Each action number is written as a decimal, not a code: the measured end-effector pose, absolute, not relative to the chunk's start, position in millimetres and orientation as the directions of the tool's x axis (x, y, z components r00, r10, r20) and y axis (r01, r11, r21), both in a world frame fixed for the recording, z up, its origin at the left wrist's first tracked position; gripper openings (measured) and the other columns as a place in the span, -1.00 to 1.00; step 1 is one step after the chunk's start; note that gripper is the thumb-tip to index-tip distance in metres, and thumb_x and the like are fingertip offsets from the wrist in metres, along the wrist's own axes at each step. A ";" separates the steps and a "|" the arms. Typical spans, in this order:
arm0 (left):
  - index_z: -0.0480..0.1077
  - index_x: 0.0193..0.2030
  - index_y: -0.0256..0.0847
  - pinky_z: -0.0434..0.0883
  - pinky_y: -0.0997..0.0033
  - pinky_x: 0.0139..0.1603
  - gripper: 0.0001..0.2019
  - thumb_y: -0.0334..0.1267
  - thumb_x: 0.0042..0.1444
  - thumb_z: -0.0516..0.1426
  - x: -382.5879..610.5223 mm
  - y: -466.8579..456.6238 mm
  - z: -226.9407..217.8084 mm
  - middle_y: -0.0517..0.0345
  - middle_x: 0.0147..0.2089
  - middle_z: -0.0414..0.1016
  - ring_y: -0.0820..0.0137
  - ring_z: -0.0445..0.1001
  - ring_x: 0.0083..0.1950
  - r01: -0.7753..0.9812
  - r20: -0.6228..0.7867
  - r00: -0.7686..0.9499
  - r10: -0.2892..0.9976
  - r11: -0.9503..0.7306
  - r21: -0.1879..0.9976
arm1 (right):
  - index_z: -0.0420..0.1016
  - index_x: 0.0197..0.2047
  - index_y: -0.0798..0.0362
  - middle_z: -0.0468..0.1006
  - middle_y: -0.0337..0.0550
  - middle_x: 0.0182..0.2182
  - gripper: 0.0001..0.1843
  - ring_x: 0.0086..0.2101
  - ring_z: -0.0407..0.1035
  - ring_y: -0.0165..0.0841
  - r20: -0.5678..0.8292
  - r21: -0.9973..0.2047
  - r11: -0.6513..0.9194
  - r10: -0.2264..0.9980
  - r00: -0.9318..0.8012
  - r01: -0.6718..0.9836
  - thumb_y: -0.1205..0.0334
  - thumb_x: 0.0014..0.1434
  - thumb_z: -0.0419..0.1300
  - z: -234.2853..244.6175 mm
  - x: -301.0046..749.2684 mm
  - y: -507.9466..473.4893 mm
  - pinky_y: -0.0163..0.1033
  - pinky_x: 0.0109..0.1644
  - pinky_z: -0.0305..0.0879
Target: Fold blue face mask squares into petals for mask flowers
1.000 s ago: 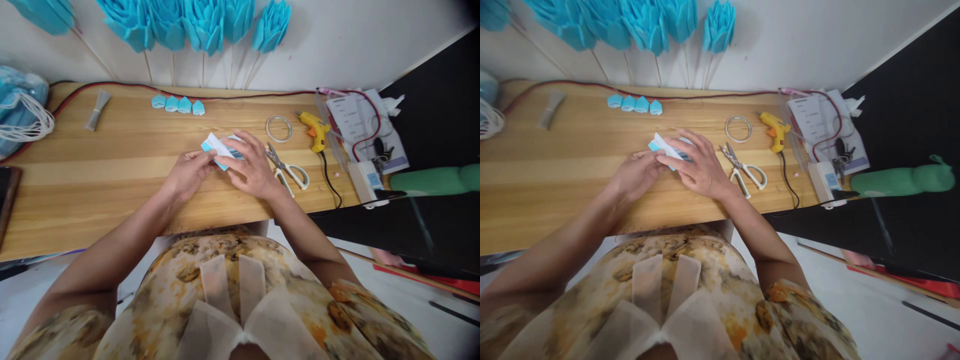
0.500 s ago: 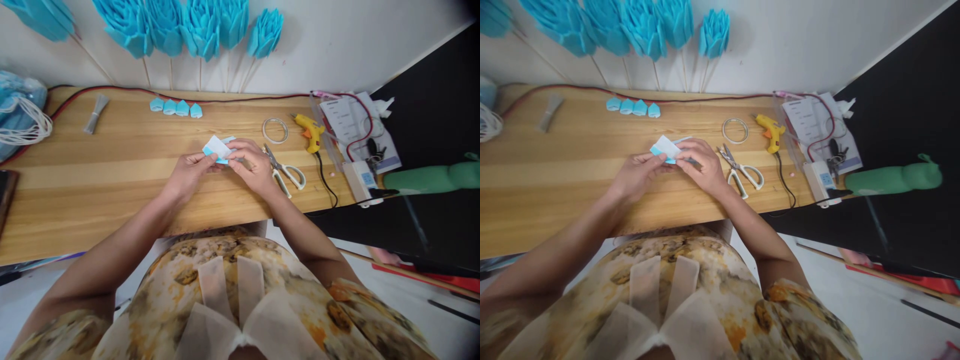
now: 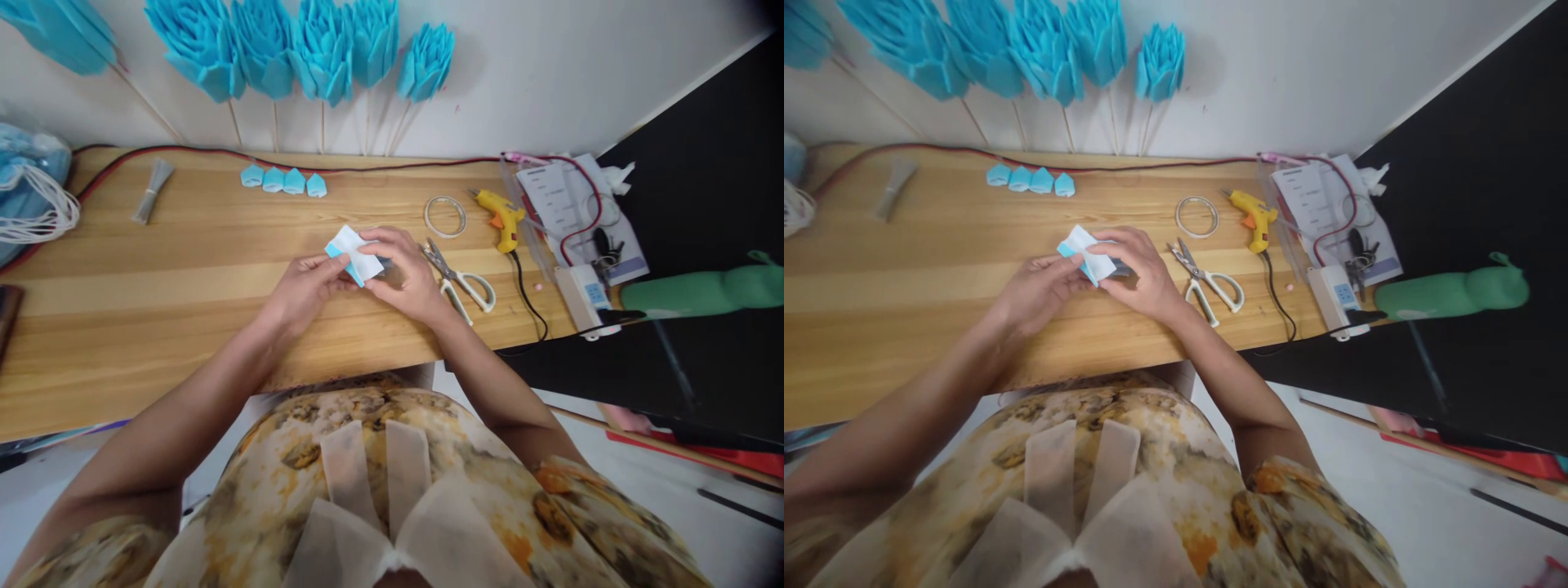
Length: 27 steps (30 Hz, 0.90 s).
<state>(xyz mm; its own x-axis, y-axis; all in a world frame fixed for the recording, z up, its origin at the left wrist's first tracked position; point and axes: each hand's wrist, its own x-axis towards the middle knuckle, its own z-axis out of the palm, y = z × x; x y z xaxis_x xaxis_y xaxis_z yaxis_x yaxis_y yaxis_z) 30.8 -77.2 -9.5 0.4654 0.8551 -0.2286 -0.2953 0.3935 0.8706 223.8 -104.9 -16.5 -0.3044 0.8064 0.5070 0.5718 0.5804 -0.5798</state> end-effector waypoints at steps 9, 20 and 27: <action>0.59 -0.38 -0.25 0.51 0.28 -0.09 -0.79 -0.13 -0.02 0.38 30.7 -76.9 -10.4 0.03 -0.33 0.63 0.29 0.59 -0.22 -0.300 -0.246 0.487 0.838 0.425 0.854 | 0.51 0.09 -0.23 0.35 -0.17 0.29 -0.68 0.34 0.14 -0.06 0.487 -0.475 0.587 0.796 -0.360 0.655 0.17 0.28 0.18 -22.8 221.4 -101.7 0.34 0.40 0.03; 0.60 -0.47 -0.18 0.42 0.39 -0.21 -0.71 0.02 -0.02 0.38 29.3 -77.9 -8.8 0.15 -0.42 0.60 0.38 0.47 -0.35 0.005 -0.183 0.367 0.912 0.195 0.981 | 0.58 -0.24 -0.10 0.55 -0.10 0.08 -0.82 0.13 0.38 -0.18 0.523 -0.620 0.551 0.821 -0.230 0.558 0.04 0.31 0.21 -20.0 224.7 -104.1 0.08 0.19 0.33; 0.62 -0.45 -0.18 0.43 0.36 -0.17 -0.73 0.00 0.02 0.37 29.3 -79.3 -7.1 0.08 -0.38 0.62 0.33 0.50 -0.32 0.025 -0.162 0.387 0.908 0.165 0.986 | 0.50 -0.32 -0.02 0.61 -0.17 -0.27 -0.82 -0.19 0.49 -0.30 0.495 -0.749 0.483 0.863 -0.102 0.454 0.08 0.26 0.27 -16.6 221.0 -107.0 -0.12 -0.01 0.39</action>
<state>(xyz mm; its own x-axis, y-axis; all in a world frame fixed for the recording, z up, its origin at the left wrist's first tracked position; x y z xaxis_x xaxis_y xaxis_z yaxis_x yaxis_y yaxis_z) 29.3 -79.3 -7.1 0.3869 0.9078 -0.1620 0.0251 0.1652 0.9859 221.0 -107.0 -16.6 -0.1021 0.8630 0.4948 0.4540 0.4830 -0.7487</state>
